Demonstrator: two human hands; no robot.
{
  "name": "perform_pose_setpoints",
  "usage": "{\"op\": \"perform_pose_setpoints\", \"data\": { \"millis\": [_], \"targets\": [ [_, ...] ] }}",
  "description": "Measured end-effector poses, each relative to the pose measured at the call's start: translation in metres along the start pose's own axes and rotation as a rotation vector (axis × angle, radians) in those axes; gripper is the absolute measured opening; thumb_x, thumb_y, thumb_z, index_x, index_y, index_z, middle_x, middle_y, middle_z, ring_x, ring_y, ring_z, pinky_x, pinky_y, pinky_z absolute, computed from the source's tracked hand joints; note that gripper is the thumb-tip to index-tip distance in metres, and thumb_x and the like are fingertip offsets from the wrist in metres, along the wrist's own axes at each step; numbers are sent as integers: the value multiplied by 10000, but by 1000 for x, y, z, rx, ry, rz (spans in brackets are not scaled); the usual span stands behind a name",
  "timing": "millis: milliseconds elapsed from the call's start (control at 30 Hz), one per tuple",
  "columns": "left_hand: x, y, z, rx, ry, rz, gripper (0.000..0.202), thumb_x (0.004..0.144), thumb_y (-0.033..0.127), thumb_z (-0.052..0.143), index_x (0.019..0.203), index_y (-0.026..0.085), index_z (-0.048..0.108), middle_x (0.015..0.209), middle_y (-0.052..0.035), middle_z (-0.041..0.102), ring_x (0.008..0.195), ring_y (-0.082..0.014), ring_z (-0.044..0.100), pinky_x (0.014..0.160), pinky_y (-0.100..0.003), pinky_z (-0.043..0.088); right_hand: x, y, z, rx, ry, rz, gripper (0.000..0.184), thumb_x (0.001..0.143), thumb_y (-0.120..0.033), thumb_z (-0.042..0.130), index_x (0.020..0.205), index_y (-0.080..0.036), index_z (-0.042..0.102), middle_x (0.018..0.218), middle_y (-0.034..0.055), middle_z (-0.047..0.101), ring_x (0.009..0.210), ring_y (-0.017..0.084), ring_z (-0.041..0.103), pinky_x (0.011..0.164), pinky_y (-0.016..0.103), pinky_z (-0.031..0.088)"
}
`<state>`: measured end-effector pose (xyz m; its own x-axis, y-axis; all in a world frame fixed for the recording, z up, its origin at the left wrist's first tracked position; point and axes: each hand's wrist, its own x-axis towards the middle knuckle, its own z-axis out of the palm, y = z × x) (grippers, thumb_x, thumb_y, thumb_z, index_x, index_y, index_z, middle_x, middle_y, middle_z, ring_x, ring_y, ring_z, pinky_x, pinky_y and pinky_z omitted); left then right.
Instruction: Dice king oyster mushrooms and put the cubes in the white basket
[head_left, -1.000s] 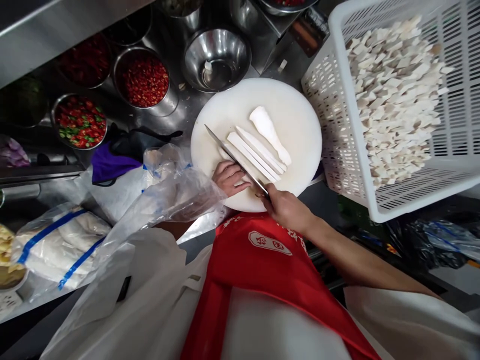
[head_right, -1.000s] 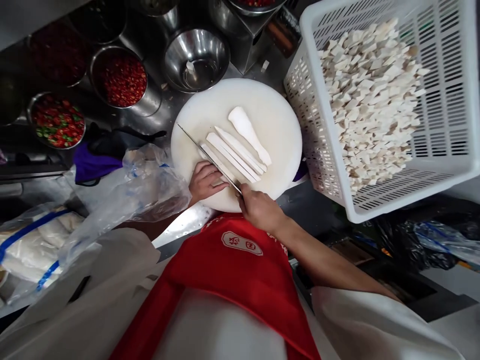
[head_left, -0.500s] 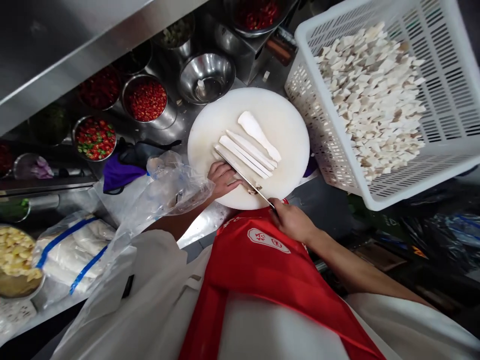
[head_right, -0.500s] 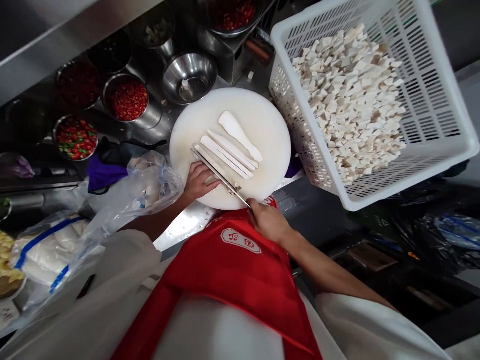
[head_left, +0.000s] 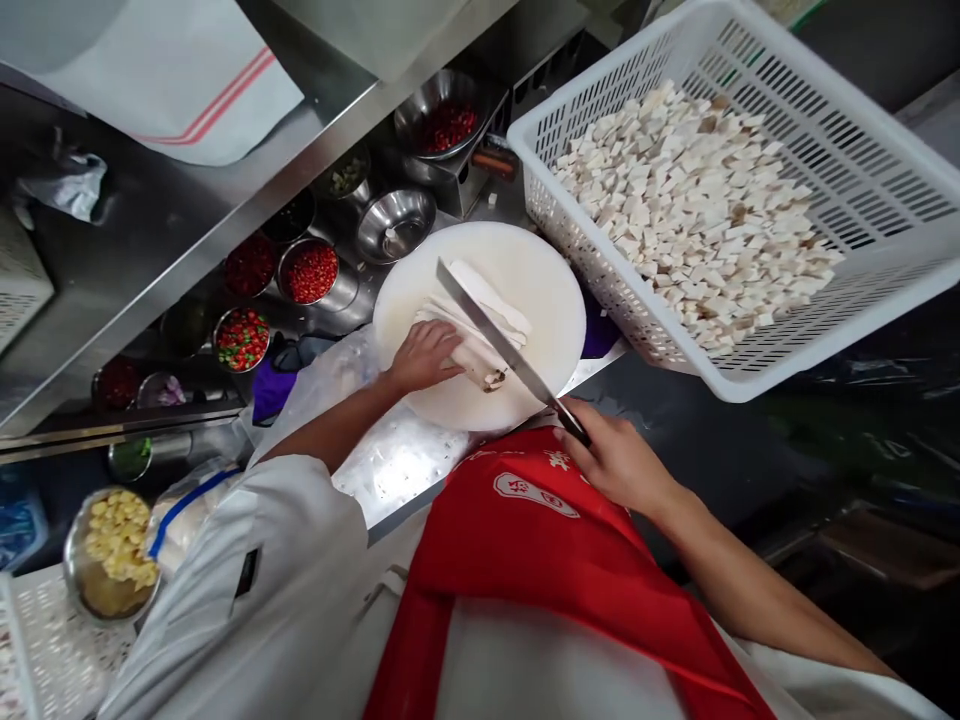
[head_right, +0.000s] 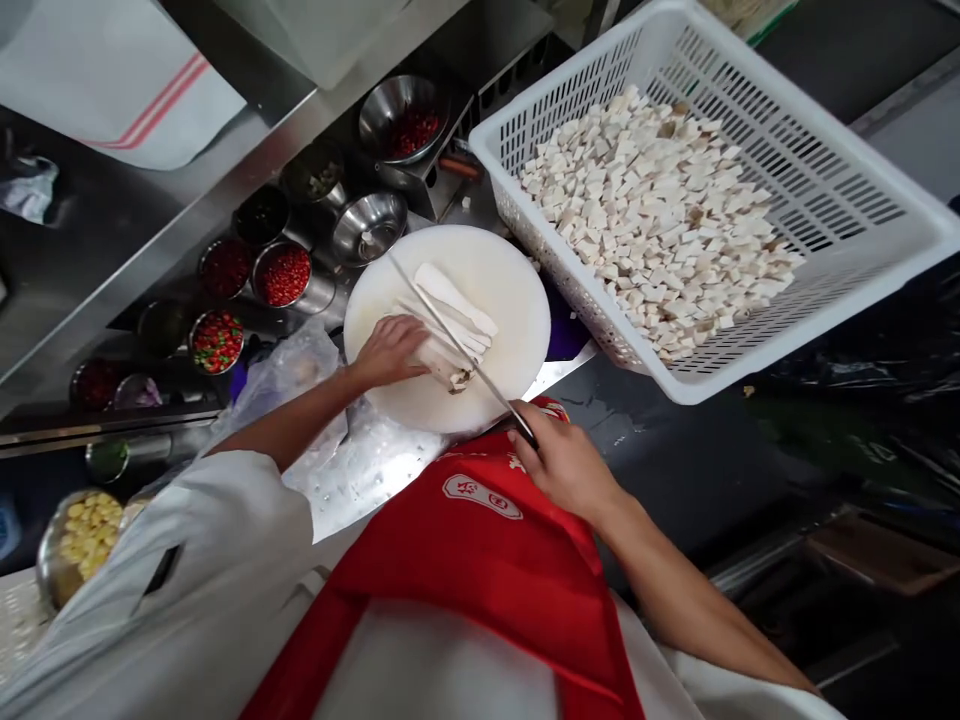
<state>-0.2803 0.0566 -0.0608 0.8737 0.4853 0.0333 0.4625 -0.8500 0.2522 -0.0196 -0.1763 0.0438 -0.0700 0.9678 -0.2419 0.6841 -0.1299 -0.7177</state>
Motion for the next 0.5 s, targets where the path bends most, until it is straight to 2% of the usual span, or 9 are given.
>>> {"op": "perform_pose_setpoints", "data": {
  "millis": [100,167,267,367,433,500],
  "targets": [
    [38,-11,-21,-14,-199,75,855,719,600,749,1423,201,474,1485,-152,439,1405,-350,351,1187,-518,237,-17,12,-2,62,68,140,372,975,-374,427,1293,-205,516,994,91,731,748,236,699,669,320,498],
    [69,-21,-30,-42,-304,101,940,692,582,770,1474,211,404,1553,-138,352,1446,-354,286,1205,-519,197,-29,22,0,123,88,242,390,967,-409,443,1290,-203,515,907,71,729,660,228,685,614,314,490],
    [118,-38,-31,-46,-333,49,786,771,451,712,1467,233,417,1566,-104,342,1453,-332,278,1201,-506,213,-49,37,4,216,107,354,379,961,-453,454,1246,-214,523,770,26,696,561,211,645,568,308,479],
    [152,-55,-24,-6,-380,-38,603,732,287,697,1320,228,580,1406,-93,528,1325,-304,442,1125,-449,358,-67,48,4,248,69,368,360,959,-464,459,1222,-227,526,737,14,682,529,203,615,564,311,475],
    [162,-65,-21,-2,-426,-108,475,655,229,717,1130,221,687,1200,-75,635,1150,-275,559,1016,-385,457,-74,51,1,242,21,325,347,967,-446,444,1226,-229,527,784,30,696,562,207,621,595,319,479],
    [160,-73,-23,-47,-366,-219,345,622,202,724,967,210,722,1041,-60,660,1001,-241,604,934,-347,495,-77,52,-2,236,-34,285,339,978,-432,419,1226,-229,531,817,44,704,607,218,635,626,327,480]
  ]
}}
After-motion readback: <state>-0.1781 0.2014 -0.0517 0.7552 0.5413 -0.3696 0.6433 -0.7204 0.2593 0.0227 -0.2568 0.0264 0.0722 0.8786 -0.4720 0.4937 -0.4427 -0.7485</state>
